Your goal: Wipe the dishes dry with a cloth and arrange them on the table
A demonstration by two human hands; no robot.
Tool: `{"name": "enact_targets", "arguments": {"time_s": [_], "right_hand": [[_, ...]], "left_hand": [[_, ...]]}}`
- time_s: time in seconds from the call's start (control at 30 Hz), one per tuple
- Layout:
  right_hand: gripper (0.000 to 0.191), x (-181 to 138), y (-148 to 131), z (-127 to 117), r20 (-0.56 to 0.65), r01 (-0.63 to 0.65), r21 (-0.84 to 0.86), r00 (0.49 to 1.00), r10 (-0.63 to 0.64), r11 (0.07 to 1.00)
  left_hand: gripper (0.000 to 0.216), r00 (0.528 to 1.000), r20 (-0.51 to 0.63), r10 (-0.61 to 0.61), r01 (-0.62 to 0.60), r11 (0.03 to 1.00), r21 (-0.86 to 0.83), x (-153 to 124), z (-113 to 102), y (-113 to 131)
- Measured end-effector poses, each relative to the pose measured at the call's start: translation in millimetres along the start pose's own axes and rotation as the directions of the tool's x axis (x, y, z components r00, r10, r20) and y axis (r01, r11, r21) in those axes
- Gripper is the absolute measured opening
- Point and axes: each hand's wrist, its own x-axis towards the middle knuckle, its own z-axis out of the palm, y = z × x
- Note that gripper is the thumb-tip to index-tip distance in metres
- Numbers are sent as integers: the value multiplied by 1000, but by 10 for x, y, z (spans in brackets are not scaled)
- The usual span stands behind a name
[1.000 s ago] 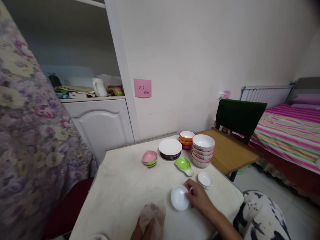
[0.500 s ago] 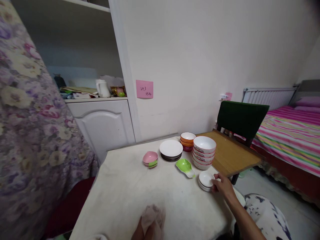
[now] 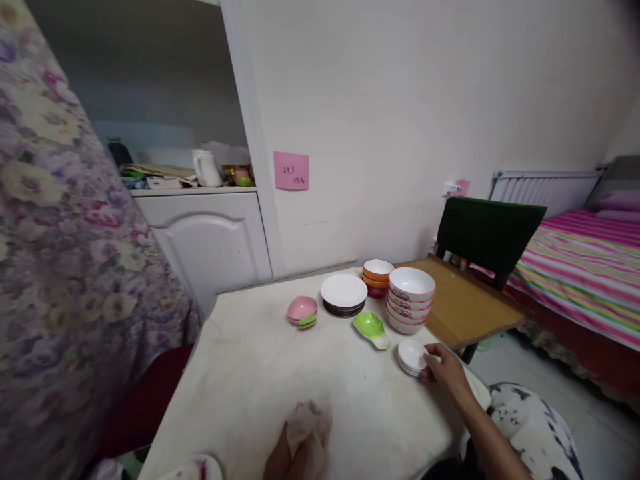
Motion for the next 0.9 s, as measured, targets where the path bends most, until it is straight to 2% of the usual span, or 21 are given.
{"name": "enact_targets", "arguments": {"time_s": [0.13,0.33,0.43,0.53,0.63,0.7,0.8,0.87,0.9], "right_hand": [[14,-4,-9,-22,-1,17,-46,1000,-17,999],[19,-32,-48,-22,-2,29,-94,1000,-30,995],[28,-57,-72,-48,-18,32,-124,999,-35,992],[41,-90,-124,-129,-79,56,-185,994,-71,981],[45,-141,-233,-155,-109,96,-212,987,-121,973],[42,-212,-358,-42,-55,150,-180,985,-162,972],[31,-466,-650,382,144,278,-110,954,-262,954],[23,-759,-902,777,337,371,-56,881,-333,927],[19,-932,-1033,983,416,419,-18,829,-374,908]], "left_hand": [[46,999,-17,47,-46,997,69,27,-22,-43],[47,999,5,33,-33,995,92,-10,-24,-48],[48,998,47,35,-40,993,110,8,-38,-99],[52,998,0,68,-68,986,153,59,-68,-187],[54,996,-41,83,-74,980,183,59,-85,-233],[48,994,-36,107,-100,981,165,21,-80,-229],[41,991,-3,131,-129,983,131,-40,-63,-203],[38,989,15,148,-149,984,97,-66,-56,-173],[36,991,12,130,-130,990,50,-75,-56,-151]]}}
